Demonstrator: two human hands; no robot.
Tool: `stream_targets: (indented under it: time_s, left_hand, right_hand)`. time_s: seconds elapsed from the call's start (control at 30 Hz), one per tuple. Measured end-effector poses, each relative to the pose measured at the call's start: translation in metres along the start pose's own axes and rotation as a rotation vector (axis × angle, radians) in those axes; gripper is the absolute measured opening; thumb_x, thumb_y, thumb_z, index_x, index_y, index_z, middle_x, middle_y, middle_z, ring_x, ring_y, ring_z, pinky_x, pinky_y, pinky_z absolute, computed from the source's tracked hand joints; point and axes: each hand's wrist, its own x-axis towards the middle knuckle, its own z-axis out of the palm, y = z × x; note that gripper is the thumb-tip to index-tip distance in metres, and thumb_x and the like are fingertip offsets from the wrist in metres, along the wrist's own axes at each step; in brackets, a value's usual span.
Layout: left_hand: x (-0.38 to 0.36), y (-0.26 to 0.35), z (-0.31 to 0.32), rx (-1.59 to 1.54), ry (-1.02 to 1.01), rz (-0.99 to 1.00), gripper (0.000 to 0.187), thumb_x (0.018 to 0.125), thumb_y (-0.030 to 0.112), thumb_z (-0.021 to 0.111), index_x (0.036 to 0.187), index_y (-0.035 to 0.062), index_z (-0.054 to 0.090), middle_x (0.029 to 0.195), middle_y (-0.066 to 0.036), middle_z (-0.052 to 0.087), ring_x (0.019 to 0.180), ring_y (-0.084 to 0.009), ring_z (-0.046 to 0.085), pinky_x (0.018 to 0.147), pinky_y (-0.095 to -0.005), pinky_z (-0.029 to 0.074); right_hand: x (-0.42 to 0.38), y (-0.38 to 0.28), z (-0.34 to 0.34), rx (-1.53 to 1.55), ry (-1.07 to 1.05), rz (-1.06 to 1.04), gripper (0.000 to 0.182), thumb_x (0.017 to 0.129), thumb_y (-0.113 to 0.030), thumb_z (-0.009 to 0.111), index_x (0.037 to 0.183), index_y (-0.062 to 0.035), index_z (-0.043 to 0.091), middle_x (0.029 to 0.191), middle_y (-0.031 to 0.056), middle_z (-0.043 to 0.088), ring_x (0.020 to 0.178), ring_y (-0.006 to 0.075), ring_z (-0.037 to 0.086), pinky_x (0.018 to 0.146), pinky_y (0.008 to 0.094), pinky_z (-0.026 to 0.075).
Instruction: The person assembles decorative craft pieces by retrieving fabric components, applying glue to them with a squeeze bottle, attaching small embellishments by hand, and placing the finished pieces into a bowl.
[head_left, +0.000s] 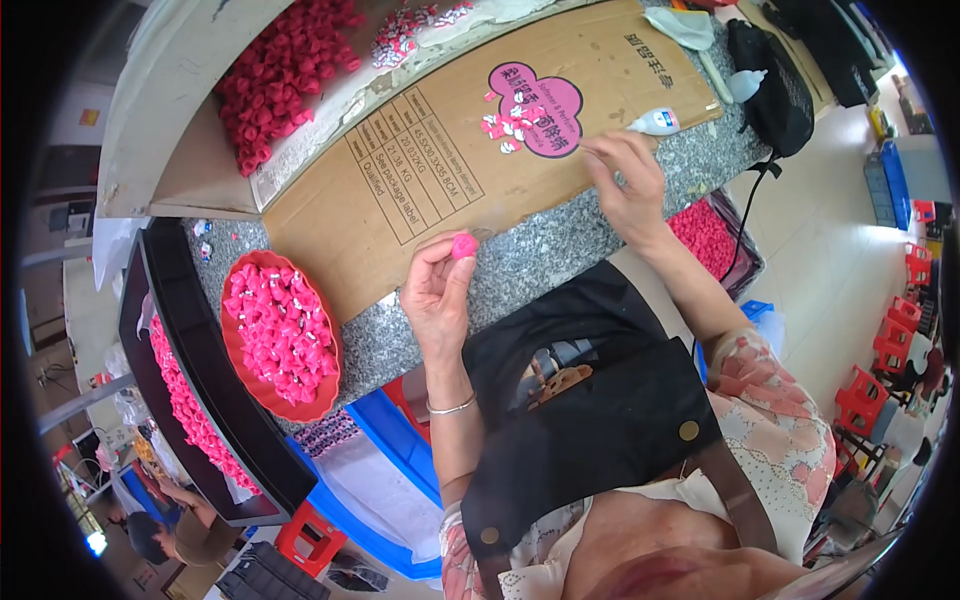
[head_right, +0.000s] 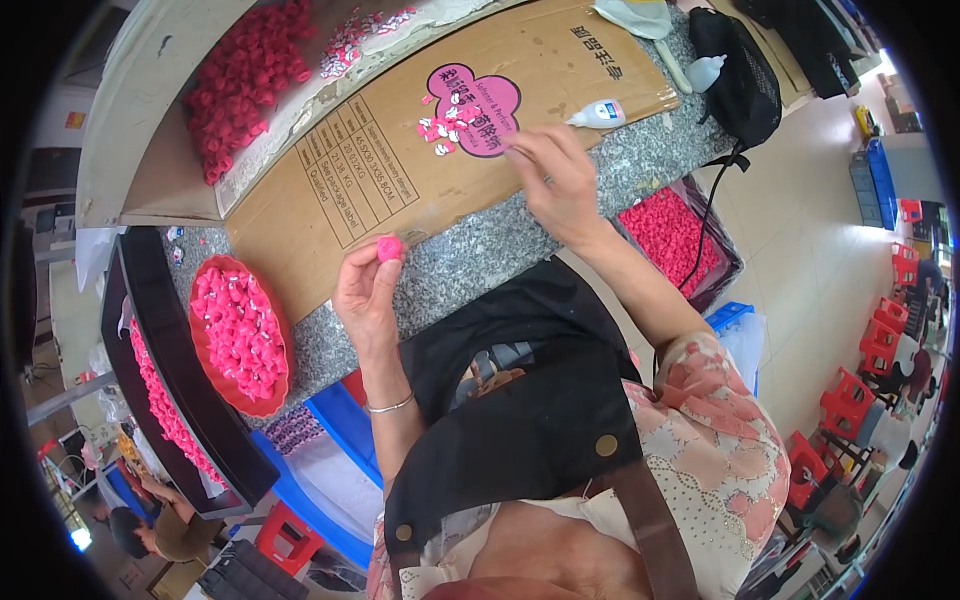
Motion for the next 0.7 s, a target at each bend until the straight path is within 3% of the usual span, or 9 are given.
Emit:
stream_targets:
  time_s: [0.1, 0.3, 0.4, 0.5, 0.7]
  left_hand:
    - [-0.003, 0.006, -0.001, -0.008, -0.017, 0.046, 0.019, 0.081, -0.007, 0.058, 0.099, -0.0026, 0.055, 0.106, -0.012, 0.055, 0.097, -0.0163, 0.056, 0.085, -0.0270, 0.047]
    - [-0.007, 0.002, -0.002, -0.015, -0.006, 0.041, 0.018, 0.080, -0.007, 0.057, 0.098, -0.0030, 0.055, 0.105, -0.013, 0.057, 0.093, -0.0184, 0.058, 0.082, -0.0283, 0.048]
    - [-0.006, 0.007, -0.002, -0.022, -0.030, 0.045, 0.018, 0.080, -0.008, 0.057, 0.098, -0.0031, 0.055, 0.105, -0.012, 0.056, 0.095, -0.0176, 0.057, 0.084, -0.0277, 0.047]
    - [-0.008, 0.010, -0.005, -0.052, -0.021, 0.042, 0.018, 0.080, -0.008, 0.057, 0.098, -0.0032, 0.055, 0.106, -0.012, 0.055, 0.096, -0.0164, 0.056, 0.085, -0.0269, 0.046]
    - [-0.007, 0.004, -0.004, -0.053, -0.028, 0.068, 0.019, 0.080, -0.007, 0.057, 0.098, -0.0035, 0.055, 0.105, -0.013, 0.056, 0.093, -0.0183, 0.058, 0.084, -0.0282, 0.047]
  right_hand:
    - [0.024, -0.009, 0.015, 0.133, -0.007, 0.221, 0.013, 0.074, 0.006, 0.061, 0.085, -0.0006, 0.061, 0.080, 0.0097, 0.058, 0.074, 0.0216, 0.056, 0.065, 0.0292, 0.046]
    - [0.037, 0.006, 0.036, -0.016, -0.387, -0.260, 0.016, 0.071, 0.003, 0.058, 0.087, -0.0002, 0.062, 0.087, 0.0112, 0.059, 0.080, 0.0275, 0.058, 0.070, 0.0346, 0.047]
    - [0.037, 0.017, 0.048, -0.119, -0.553, -0.263, 0.015, 0.072, -0.001, 0.057, 0.086, -0.0012, 0.062, 0.088, 0.0117, 0.059, 0.084, 0.0290, 0.058, 0.074, 0.0371, 0.047]
    - [0.030, 0.017, 0.046, -0.139, -0.580, -0.360, 0.013, 0.073, -0.003, 0.056, 0.085, -0.0025, 0.062, 0.086, 0.0112, 0.059, 0.086, 0.0286, 0.057, 0.074, 0.0371, 0.047]
    - [0.032, 0.006, 0.043, -0.116, -0.595, -0.166, 0.016, 0.074, -0.005, 0.059, 0.090, -0.0042, 0.060, 0.086, 0.0105, 0.059, 0.086, 0.0297, 0.057, 0.073, 0.0379, 0.046]
